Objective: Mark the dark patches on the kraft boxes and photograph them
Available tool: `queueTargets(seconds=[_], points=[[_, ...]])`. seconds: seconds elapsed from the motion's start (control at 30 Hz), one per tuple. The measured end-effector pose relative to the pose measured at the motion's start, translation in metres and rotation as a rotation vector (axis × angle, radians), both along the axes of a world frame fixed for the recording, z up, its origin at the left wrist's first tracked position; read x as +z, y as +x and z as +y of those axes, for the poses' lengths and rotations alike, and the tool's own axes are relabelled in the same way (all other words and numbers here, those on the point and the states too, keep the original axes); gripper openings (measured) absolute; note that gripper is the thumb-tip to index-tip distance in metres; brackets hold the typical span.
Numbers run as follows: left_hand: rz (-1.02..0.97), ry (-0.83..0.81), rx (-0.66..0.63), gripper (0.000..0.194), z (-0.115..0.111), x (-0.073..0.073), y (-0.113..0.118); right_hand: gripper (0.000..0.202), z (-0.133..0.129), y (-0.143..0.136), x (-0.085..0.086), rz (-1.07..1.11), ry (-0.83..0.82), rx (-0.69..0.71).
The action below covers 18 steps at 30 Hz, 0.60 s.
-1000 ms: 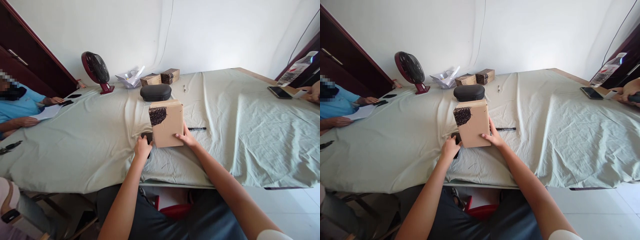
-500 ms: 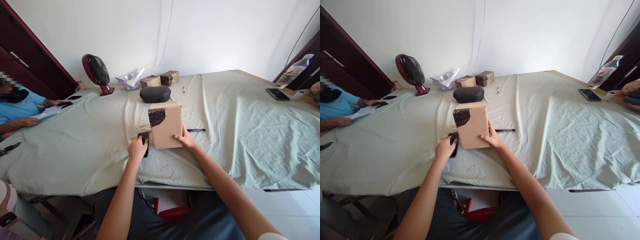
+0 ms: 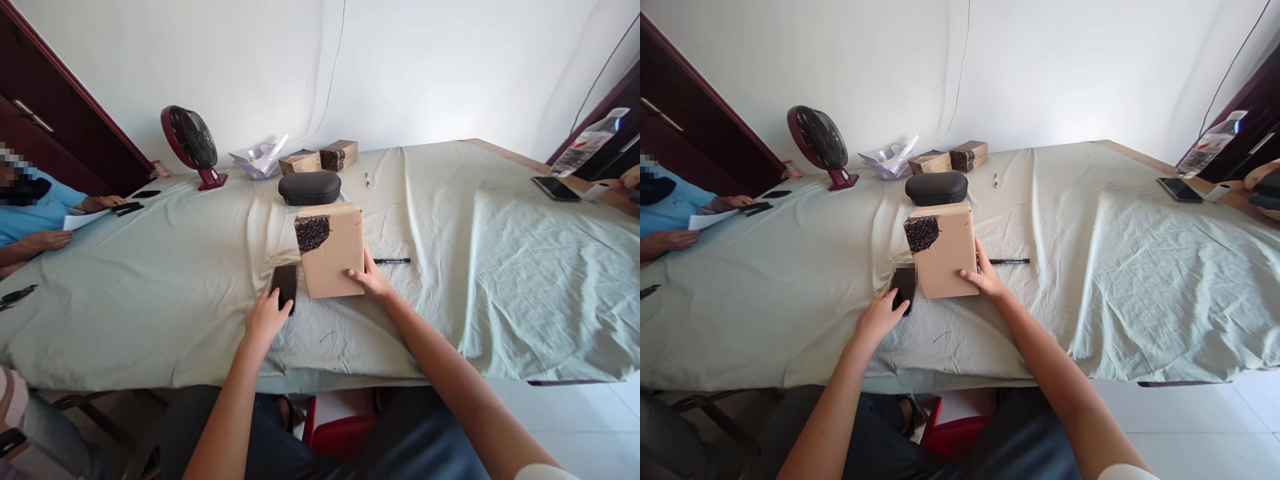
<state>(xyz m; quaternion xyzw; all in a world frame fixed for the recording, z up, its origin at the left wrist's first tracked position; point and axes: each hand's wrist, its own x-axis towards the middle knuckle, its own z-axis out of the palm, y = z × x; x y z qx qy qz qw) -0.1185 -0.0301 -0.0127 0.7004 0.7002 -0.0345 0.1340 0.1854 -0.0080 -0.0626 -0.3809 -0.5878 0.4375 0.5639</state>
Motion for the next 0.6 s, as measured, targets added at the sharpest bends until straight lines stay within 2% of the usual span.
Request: queueTargets(seconds=[0.17, 0.3, 0.43, 0.6], points=[[0.074, -0.042, -0.055, 0.067, 0.000, 0.009, 0.004, 0.115, -0.001, 0.000, 0.001, 0.009, 0.002, 0.005], [0.067, -0.130, -0.139, 0.063, -0.005, 0.026, 0.012, 0.117, -0.001, 0.001, 0.000, 0.010, -0.007, 0.003], [-0.091, -0.156, -0.244, 0.067, -0.006, 0.052, 0.024, 0.119, -0.002, 0.000, 0.003, 0.070, -0.057, -0.009], [-0.423, -0.096, -0.386, 0.088, 0.010, 0.076, 0.046, 0.105, -0.002, -0.001, 0.005, 0.166, -0.086, -0.030]])
